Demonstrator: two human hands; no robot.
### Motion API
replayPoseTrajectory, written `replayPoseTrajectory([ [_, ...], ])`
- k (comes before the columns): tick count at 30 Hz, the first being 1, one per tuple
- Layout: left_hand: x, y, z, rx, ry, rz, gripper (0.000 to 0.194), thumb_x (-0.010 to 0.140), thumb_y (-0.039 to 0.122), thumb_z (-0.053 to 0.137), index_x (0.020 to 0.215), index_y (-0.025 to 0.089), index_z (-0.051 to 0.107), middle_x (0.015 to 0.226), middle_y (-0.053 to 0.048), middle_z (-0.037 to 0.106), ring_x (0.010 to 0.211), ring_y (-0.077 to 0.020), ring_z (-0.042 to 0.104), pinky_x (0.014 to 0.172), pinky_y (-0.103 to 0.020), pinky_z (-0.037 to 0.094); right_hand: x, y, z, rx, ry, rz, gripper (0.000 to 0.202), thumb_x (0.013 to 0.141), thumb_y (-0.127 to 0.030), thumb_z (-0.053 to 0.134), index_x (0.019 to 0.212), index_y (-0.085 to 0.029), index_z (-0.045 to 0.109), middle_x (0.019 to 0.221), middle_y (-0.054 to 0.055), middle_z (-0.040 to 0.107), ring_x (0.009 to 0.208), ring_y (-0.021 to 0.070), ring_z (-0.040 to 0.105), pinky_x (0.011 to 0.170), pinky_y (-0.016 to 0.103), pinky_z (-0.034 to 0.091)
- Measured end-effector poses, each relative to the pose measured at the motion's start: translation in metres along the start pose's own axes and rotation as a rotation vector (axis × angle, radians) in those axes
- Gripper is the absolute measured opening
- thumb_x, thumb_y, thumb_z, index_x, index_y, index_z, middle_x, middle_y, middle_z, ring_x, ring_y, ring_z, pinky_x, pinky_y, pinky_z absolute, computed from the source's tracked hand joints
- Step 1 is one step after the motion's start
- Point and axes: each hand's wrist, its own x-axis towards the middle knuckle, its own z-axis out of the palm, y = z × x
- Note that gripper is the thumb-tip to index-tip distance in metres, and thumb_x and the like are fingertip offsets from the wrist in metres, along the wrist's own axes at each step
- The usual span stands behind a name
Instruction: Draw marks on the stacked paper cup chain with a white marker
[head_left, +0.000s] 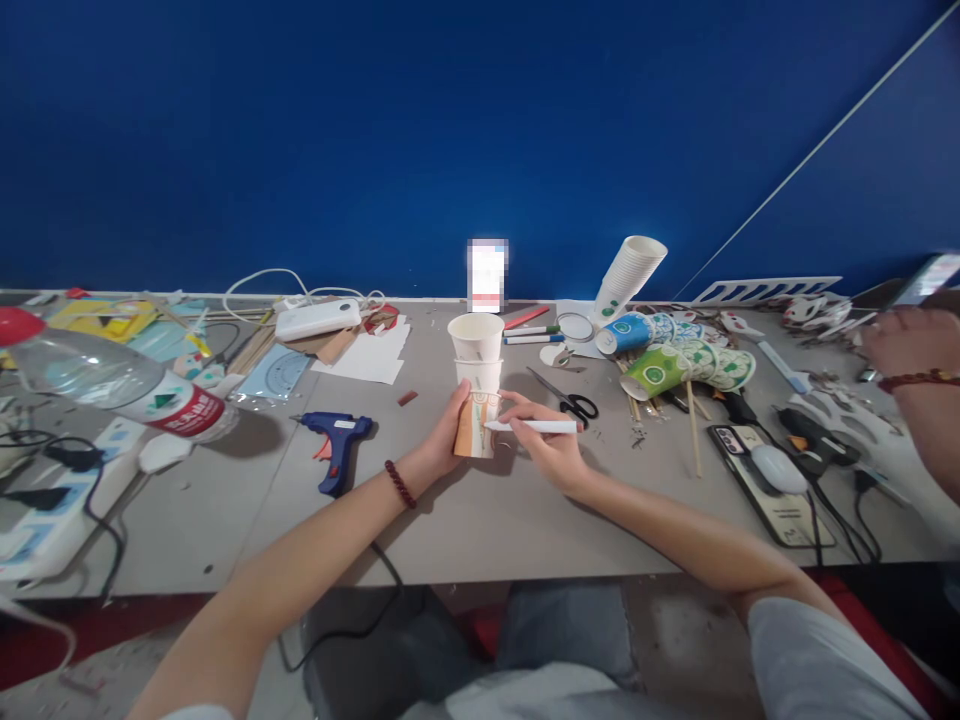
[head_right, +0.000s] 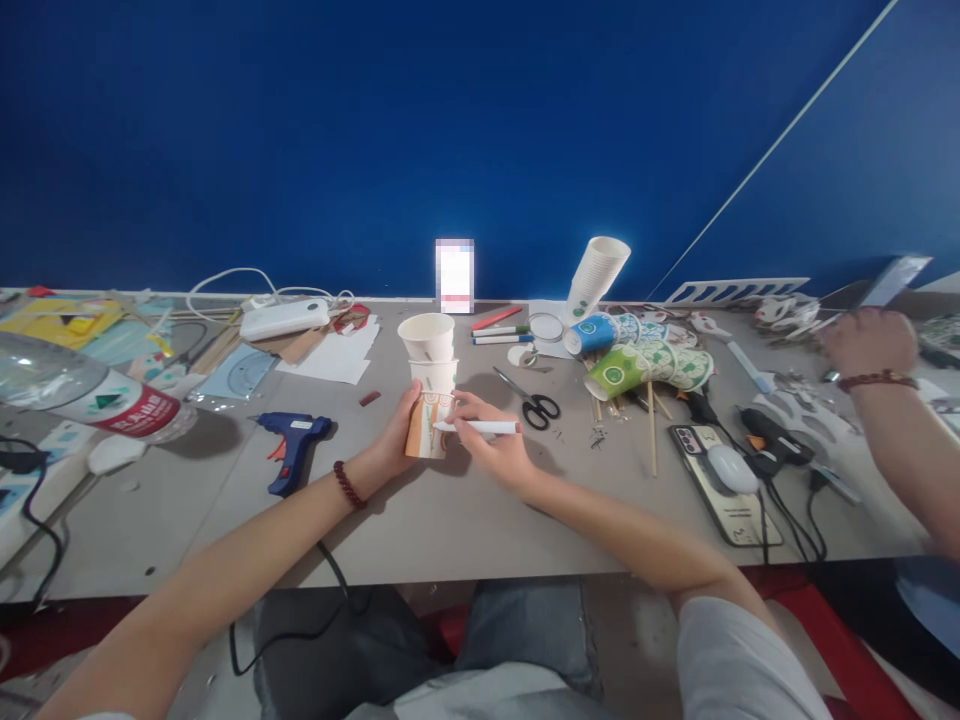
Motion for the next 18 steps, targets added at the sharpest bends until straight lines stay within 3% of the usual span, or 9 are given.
replayPoseTrajectory([
  [5,0.001,-0.001,-0.002,-0.019,0.001,-0.007,0.046,0.092,0.057,0.054,0.101,0.014,0.069,0.075,-0.006,0.070,0.056,-0.0172,0.063,0.051,-0.029,0.049,0.000,-0.001,0.000,-0.007,-0.010,0.035,0.025,0.091,-0.044,0.062,0.081,-0.025,0.074,0.089,0.008,0.077,0.124,0.0320,0.064,0.098,0.047,0.053],
  [11,0.000,-0.001,0.001,-0.008,-0.070,0.025,0.050,0.092,0.058,0.055,0.103,0.012,0.069,0.078,-0.008,0.072,0.061,-0.0176,0.066,0.055,-0.028,0.051,-0.002,0.007,0.001,0.027,0.040,0.067,0.026,0.094,-0.045,0.060,0.096,-0.024,0.074,0.109,0.010,0.076,0.118,0.0290,0.068,0.092,0.043,0.059],
  [18,0.000,-0.001,0.002,-0.016,-0.098,0.011,0.052,0.089,0.060,0.058,0.105,0.011,0.068,0.081,-0.009,0.073,0.064,-0.0183,0.068,0.056,-0.028,0.052,-0.003,0.008,0.001,0.028,0.054,0.090,0.029,0.093,-0.048,0.060,0.099,-0.023,0.074,0.110,0.010,0.076,0.116,0.0281,0.068,0.088,0.040,0.061],
])
